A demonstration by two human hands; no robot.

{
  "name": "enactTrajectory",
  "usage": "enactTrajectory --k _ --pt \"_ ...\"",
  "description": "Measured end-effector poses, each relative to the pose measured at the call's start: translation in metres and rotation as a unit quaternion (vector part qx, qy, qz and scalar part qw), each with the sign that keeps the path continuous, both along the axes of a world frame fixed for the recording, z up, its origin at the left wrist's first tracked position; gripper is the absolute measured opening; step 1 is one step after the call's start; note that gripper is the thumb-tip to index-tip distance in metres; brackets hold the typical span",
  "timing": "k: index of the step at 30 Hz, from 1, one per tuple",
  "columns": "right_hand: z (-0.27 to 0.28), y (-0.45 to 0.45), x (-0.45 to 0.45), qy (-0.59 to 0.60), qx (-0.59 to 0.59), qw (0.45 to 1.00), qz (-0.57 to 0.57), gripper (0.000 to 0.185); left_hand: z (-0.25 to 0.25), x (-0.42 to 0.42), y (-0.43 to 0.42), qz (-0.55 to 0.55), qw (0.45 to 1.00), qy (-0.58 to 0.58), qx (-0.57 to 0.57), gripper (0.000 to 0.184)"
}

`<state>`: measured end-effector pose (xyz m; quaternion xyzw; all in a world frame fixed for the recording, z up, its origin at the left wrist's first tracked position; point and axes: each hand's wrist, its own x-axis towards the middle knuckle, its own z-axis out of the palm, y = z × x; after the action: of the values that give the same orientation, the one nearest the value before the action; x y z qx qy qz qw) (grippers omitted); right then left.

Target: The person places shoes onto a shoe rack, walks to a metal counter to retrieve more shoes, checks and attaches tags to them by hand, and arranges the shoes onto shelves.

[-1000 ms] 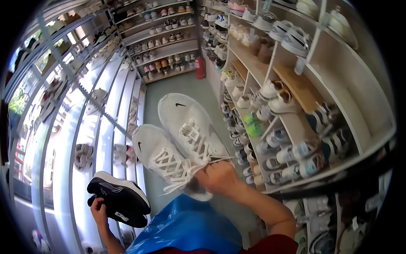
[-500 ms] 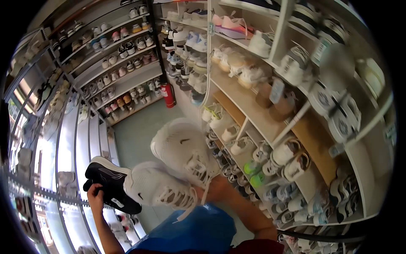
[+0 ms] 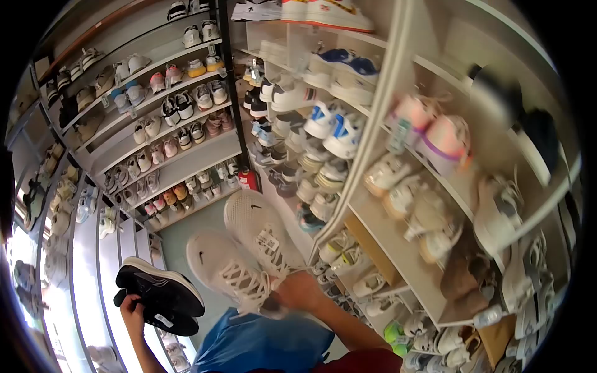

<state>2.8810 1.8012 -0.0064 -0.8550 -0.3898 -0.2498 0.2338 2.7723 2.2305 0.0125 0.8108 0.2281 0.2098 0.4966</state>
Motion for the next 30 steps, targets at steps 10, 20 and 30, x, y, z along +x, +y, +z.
enactTrajectory --k 10,20,30 --pt "0.019 0.096 0.175 0.295 0.105 0.930 -0.191 0.053 -0.061 0.212 0.142 -0.043 0.999 0.025 -0.002 0.015" --pt "0.119 0.204 0.355 0.308 0.139 0.901 -0.273 0.056 -0.064 0.456 0.218 -0.168 0.978 0.010 0.126 0.018" --pt "0.139 0.230 0.389 0.329 0.158 0.871 -0.328 0.055 -0.089 0.580 0.210 -0.274 0.961 0.044 0.007 0.020"
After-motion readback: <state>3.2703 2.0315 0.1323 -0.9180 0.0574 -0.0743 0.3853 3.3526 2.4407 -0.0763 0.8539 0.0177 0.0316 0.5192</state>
